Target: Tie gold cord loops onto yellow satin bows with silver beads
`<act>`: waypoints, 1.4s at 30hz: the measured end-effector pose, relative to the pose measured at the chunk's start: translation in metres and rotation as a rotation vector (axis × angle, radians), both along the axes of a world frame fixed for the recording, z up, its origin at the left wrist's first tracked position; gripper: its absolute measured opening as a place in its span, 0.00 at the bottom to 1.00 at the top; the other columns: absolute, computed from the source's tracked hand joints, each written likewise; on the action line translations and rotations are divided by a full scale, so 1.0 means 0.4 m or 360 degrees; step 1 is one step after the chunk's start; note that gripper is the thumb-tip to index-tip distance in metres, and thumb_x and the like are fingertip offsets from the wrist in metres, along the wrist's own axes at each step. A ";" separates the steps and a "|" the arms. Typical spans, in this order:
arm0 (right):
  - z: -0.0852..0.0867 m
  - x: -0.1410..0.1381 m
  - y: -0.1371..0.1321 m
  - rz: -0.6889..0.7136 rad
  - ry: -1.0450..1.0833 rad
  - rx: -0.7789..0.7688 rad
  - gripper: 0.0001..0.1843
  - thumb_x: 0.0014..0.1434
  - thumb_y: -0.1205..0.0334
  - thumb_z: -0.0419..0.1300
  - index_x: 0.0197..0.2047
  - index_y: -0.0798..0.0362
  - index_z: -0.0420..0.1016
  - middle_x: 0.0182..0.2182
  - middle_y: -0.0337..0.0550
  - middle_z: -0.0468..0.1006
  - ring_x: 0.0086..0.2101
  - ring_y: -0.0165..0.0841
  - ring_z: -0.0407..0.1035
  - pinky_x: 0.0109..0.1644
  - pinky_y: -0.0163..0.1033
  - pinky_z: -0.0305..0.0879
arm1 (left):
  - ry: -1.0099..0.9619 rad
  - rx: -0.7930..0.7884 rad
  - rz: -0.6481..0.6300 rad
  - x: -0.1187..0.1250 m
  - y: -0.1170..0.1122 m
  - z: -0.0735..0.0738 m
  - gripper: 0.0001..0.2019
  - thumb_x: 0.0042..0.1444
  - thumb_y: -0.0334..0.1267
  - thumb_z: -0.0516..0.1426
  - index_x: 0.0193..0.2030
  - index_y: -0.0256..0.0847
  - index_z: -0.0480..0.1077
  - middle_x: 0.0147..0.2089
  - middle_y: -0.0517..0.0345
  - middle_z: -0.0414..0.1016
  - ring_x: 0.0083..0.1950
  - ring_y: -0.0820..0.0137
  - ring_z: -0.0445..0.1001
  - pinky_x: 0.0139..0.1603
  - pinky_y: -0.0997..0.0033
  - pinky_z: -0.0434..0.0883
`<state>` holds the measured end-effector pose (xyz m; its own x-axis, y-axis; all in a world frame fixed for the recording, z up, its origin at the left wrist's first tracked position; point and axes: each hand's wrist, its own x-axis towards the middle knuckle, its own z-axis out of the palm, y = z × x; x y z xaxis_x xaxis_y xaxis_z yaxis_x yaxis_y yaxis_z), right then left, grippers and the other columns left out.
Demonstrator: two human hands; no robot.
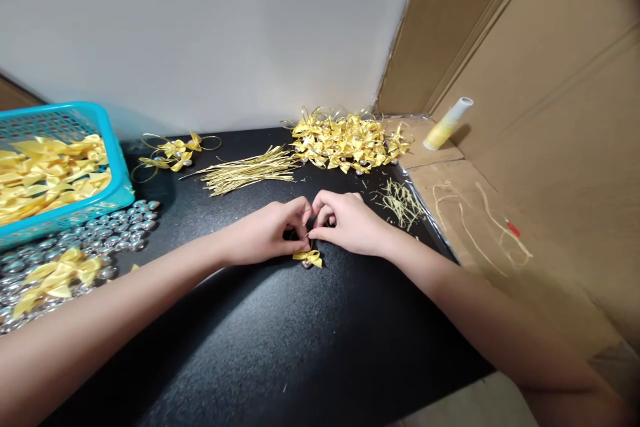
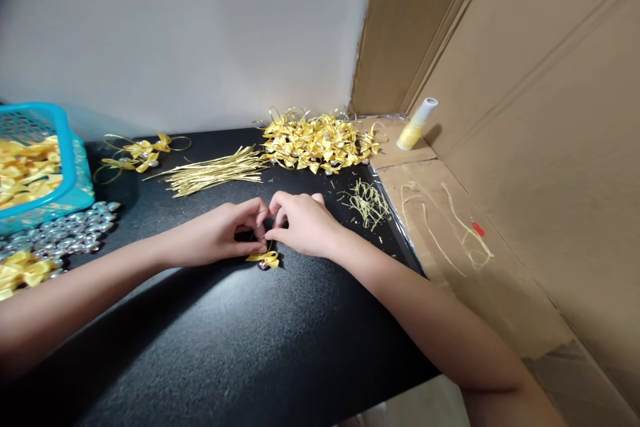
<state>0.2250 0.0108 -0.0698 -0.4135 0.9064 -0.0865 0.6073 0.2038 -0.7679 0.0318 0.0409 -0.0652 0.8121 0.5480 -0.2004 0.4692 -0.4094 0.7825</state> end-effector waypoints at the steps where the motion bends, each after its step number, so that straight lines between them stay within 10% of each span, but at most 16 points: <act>1: 0.000 0.000 -0.002 -0.0012 0.0024 -0.0011 0.13 0.52 0.68 0.67 0.33 0.50 0.65 0.28 0.35 0.82 0.33 0.34 0.75 0.44 0.41 0.59 | -0.0003 0.0000 0.0006 -0.001 -0.001 0.000 0.12 0.56 0.36 0.59 0.36 0.45 0.56 0.35 0.60 0.83 0.36 0.67 0.79 0.40 0.69 0.69; 42: -0.044 0.000 -0.021 -0.0062 0.0599 -0.0092 0.05 0.57 0.69 0.57 0.37 0.51 0.64 0.29 0.33 0.71 0.23 0.23 0.58 0.29 0.34 0.57 | -0.0096 -0.0253 0.0015 -0.012 -0.071 -0.021 0.13 0.61 0.37 0.56 0.38 0.46 0.51 0.36 0.61 0.78 0.35 0.69 0.77 0.37 0.68 0.70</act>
